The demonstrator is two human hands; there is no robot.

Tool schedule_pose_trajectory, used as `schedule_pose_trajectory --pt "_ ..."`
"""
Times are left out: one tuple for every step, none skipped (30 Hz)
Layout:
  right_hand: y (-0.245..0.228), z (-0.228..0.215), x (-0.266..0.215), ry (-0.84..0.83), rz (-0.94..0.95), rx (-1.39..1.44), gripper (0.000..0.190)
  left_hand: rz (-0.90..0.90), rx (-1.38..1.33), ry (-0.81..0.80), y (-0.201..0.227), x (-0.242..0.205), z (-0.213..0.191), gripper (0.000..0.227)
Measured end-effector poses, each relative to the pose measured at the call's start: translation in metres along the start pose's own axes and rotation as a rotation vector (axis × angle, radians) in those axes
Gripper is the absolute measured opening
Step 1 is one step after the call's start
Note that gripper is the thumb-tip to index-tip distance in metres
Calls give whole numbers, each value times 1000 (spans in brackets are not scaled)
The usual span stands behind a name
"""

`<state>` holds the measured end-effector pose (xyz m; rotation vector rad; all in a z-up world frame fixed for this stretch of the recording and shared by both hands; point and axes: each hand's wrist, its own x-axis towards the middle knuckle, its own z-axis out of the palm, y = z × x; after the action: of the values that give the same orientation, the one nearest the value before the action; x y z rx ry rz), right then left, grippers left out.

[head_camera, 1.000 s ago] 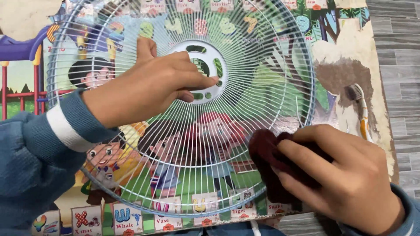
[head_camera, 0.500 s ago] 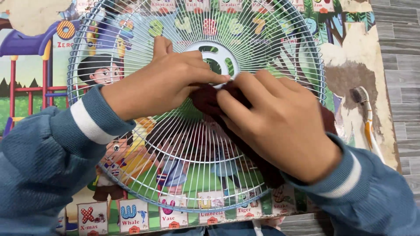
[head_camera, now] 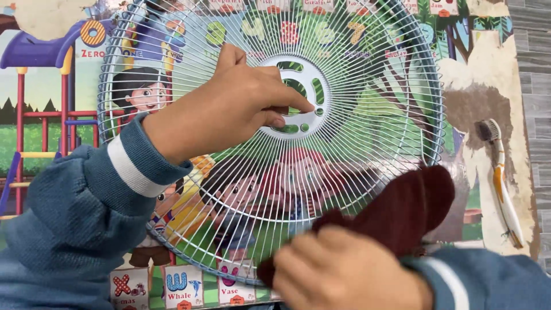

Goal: Cleaning a metal fan grill using a cloth

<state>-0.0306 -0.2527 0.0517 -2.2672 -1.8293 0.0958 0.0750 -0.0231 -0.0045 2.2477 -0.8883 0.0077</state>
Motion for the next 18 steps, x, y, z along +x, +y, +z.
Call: schedule_pose_trajectory --pt "-7 5 -5 -9 -15 8 10 6 9 8 1 -1 0 24" --pt "-15 10 -11 -18 -27 15 9 14 17 15 2 -2 0 24" --pt "-10 7 -8 -20 -28 16 9 13 15 16 2 -3 1 24" --pt "-6 4 -5 -3 -25 16 10 21 21 29 3 -5 1 22" --pt "-3 1 -2 14 -23 15 13 29 28 42 3 -6 2 19" --pt "4 -2 4 16 -25 16 13 27 30 41 4 -8 2 19" --pt "11 -6 10 57 17 -59 15 38 18 51 4 -9 1 18" --pt "18 -9 16 99 61 -136 17 51 7 59 4 -10 1 17" --pt "31 -9 22 101 61 -136 17 51 9 58 3 -11 0 17" --pt "43 -9 28 154 142 -291 17 95 72 71 2 -13 0 14" --pt "55 -9 34 205 223 -446 17 139 135 84 1 -14 0 15" --pt "60 -6 34 204 226 -444 17 140 133 81 2 -15 1 15" --pt "65 -4 34 192 314 -471 26 125 114 103 2 -16 2 10" --pt "71 -2 35 180 398 -497 37 108 97 126 3 -16 2 13" --pt "64 -1 36 179 397 -494 37 105 96 125 2 -16 1 13" --pt "56 0 36 153 374 -453 36 122 72 133 2 -16 1 12" --pt "49 1 37 126 351 -411 35 140 47 140 2 -16 1 11" --pt "40 -1 36 126 352 -409 35 138 46 139 1 -16 0 11"
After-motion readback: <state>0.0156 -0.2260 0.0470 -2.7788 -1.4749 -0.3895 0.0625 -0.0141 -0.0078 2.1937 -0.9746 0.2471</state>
